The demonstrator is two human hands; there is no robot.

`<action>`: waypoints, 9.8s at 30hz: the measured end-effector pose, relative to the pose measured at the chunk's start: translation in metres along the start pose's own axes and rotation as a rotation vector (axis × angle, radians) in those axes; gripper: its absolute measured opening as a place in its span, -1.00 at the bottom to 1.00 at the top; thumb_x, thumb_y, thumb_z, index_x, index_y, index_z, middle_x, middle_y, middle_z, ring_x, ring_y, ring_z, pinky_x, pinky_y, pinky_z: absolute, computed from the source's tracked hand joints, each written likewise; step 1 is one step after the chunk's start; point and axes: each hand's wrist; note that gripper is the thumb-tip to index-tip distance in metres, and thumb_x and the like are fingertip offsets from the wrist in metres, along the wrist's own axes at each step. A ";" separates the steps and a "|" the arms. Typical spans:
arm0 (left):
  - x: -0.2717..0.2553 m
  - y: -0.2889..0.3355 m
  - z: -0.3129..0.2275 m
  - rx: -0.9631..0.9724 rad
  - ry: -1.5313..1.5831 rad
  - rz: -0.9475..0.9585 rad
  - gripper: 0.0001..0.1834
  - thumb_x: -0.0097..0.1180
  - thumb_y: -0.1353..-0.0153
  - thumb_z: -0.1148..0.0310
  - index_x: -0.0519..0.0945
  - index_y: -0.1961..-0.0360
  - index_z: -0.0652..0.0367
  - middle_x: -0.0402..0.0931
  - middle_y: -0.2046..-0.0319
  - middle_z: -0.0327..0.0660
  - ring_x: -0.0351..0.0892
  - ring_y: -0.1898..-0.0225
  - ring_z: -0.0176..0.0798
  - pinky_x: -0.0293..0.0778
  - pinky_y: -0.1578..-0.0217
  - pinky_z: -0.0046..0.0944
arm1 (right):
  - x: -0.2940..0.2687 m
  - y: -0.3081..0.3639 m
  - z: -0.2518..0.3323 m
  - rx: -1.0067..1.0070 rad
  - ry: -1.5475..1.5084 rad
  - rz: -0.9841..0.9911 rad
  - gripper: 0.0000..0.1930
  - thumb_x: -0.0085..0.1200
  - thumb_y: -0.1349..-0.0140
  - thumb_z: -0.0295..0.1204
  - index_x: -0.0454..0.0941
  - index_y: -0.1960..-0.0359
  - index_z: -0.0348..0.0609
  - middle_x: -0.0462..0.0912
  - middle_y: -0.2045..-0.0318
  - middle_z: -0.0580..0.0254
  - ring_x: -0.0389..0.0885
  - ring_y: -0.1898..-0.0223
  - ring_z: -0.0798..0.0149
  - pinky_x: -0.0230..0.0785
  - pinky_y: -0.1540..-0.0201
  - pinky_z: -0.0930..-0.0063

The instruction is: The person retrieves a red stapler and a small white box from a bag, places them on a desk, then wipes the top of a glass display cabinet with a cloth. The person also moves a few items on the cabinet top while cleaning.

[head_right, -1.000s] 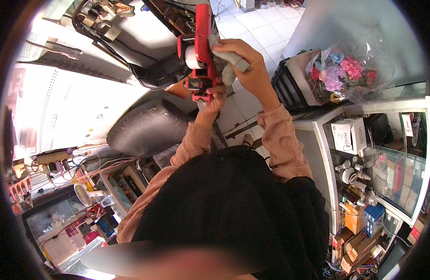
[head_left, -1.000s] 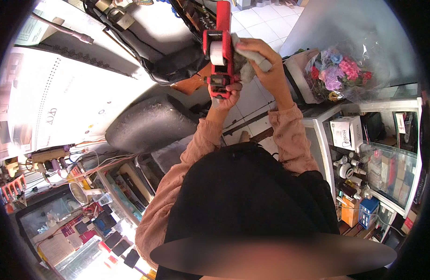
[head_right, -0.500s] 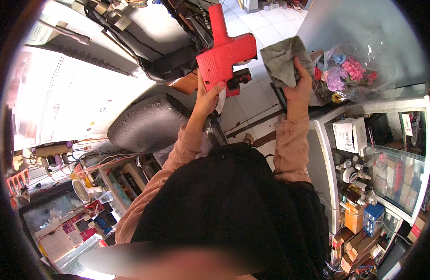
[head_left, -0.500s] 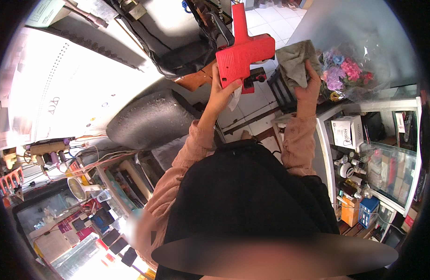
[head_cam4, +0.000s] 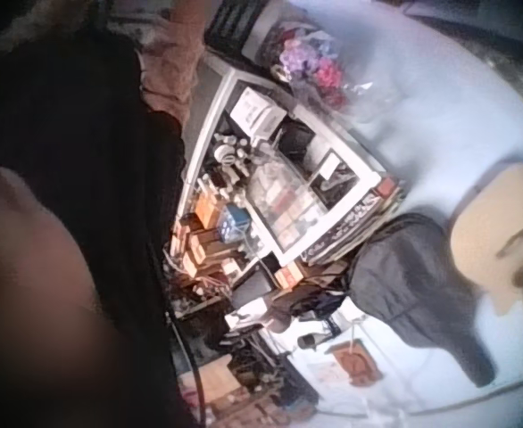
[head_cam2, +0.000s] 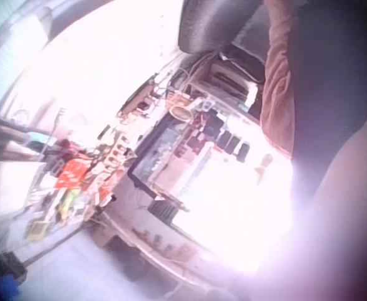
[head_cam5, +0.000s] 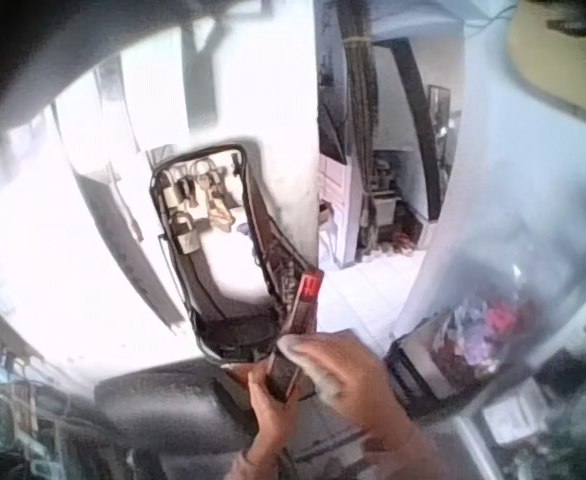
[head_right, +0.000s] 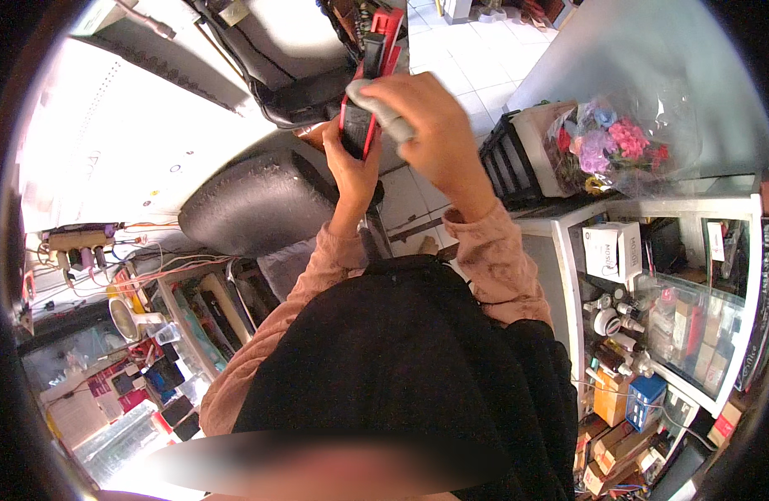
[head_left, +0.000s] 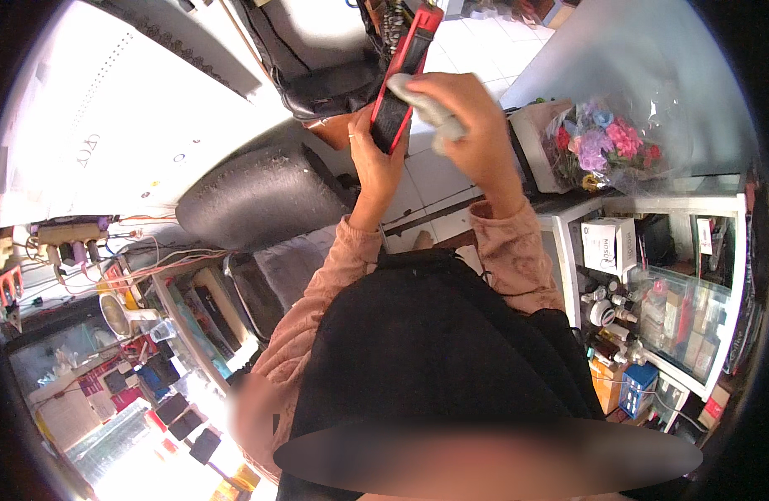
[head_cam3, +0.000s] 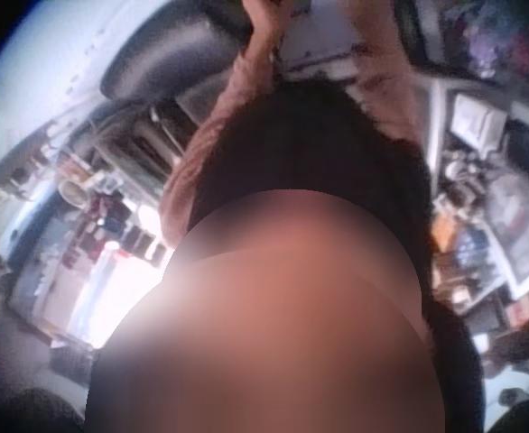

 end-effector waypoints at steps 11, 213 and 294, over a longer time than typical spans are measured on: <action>-0.012 -0.010 -0.005 0.090 -0.072 0.027 -0.18 0.47 0.00 0.55 0.30 -0.28 0.24 0.43 -0.16 0.15 0.47 -0.16 0.25 0.44 -0.17 0.07 | -0.055 -0.029 0.002 0.136 -0.160 0.163 -0.49 0.00 0.00 -0.79 0.69 -0.01 -0.17 0.74 0.09 0.07 0.70 0.04 0.00 0.47 -0.13 0.29; -0.044 -0.008 0.011 -1.027 1.815 0.331 -0.36 -0.06 -0.43 -0.16 0.42 -0.25 0.16 0.30 0.37 -0.33 0.26 0.34 -0.36 0.26 0.18 -0.30 | 0.097 0.021 -0.029 0.154 -0.163 -0.088 -0.37 0.15 0.03 -0.76 0.61 -0.17 -0.05 0.68 -0.06 0.09 0.61 -0.06 -0.09 0.44 -0.16 0.11; 0.105 0.000 0.059 -0.334 -0.014 -0.053 -0.12 0.53 0.11 0.43 0.22 -0.16 0.42 0.38 -0.05 0.28 0.36 -0.13 0.42 0.30 -0.14 0.18 | 0.084 0.028 -0.094 0.062 0.678 0.281 -0.54 0.10 -0.12 -0.57 0.64 -0.11 -0.05 0.65 -0.16 0.13 0.65 0.15 0.07 0.57 0.05 0.21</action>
Point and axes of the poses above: each hand's wrist, its own y-axis away from the middle knuckle, its own x-axis out of the palm, z = x × y
